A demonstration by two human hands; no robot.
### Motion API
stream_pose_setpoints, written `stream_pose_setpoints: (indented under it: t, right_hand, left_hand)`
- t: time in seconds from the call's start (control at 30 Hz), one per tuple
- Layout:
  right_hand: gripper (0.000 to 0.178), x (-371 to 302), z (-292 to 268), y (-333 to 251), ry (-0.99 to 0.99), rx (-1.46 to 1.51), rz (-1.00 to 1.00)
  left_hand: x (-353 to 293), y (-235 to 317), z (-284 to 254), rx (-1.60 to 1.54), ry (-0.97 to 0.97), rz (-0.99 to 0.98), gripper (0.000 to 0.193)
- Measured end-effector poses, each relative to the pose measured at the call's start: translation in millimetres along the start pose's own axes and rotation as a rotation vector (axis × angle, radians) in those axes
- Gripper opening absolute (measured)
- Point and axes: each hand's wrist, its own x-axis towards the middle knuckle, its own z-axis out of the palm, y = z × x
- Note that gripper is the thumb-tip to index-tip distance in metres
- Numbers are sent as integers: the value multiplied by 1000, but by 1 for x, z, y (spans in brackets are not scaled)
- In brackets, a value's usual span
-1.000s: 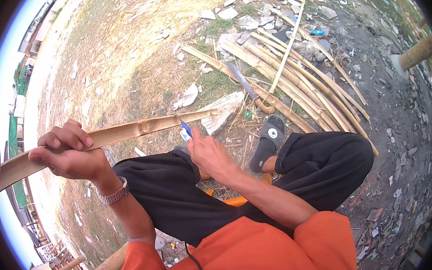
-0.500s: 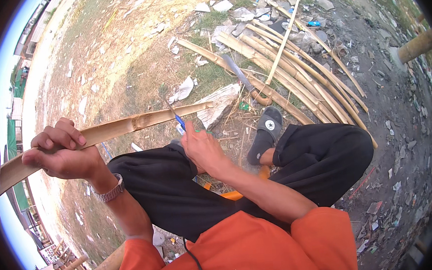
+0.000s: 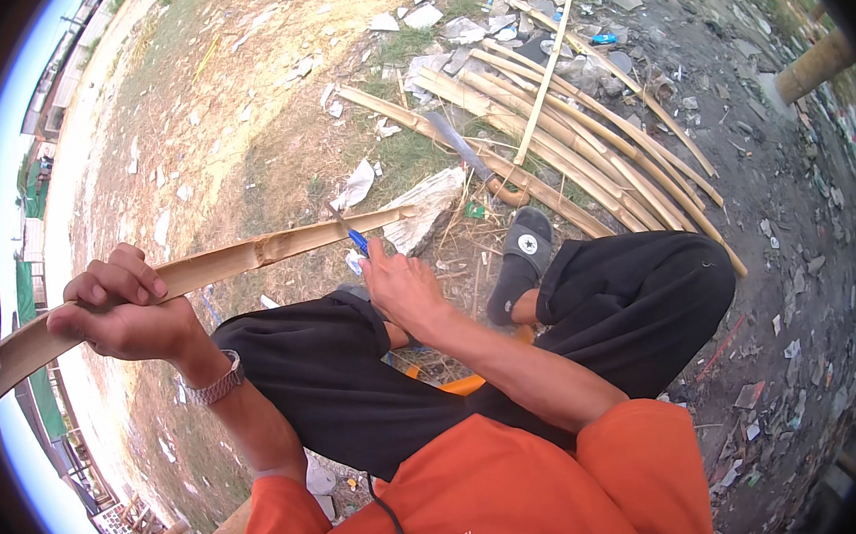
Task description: The person sits cross-legged on a small stool and uses a blue utility knife to shave and smooth a long, thin piece of bamboo. They hold the bamboo with their left hand and carefully scrape along its length with the knife in their right hand, rotating the piece to work on different sides.
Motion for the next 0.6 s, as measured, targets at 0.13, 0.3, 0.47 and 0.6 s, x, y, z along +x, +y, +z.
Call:
stream_pose_setpoints:
  t: [0.13,0.3,0.47,0.6]
  right_hand:
    - [27,7,16,32,-28,-72,67]
    - [28,-1,37,101,-116,-134,276]
    - [26,15,13,45,61,110,166]
    - [22,6,8,13,70,248,27]
  left_hand:
    - [-1,1,5,-24,-24,-1,50]
    - [-7,2,4,-174,-160,38,51]
    - [-1,-3,4,-123,-157,19,52]
    - [3,-5,-1,-21,-86,10,52]
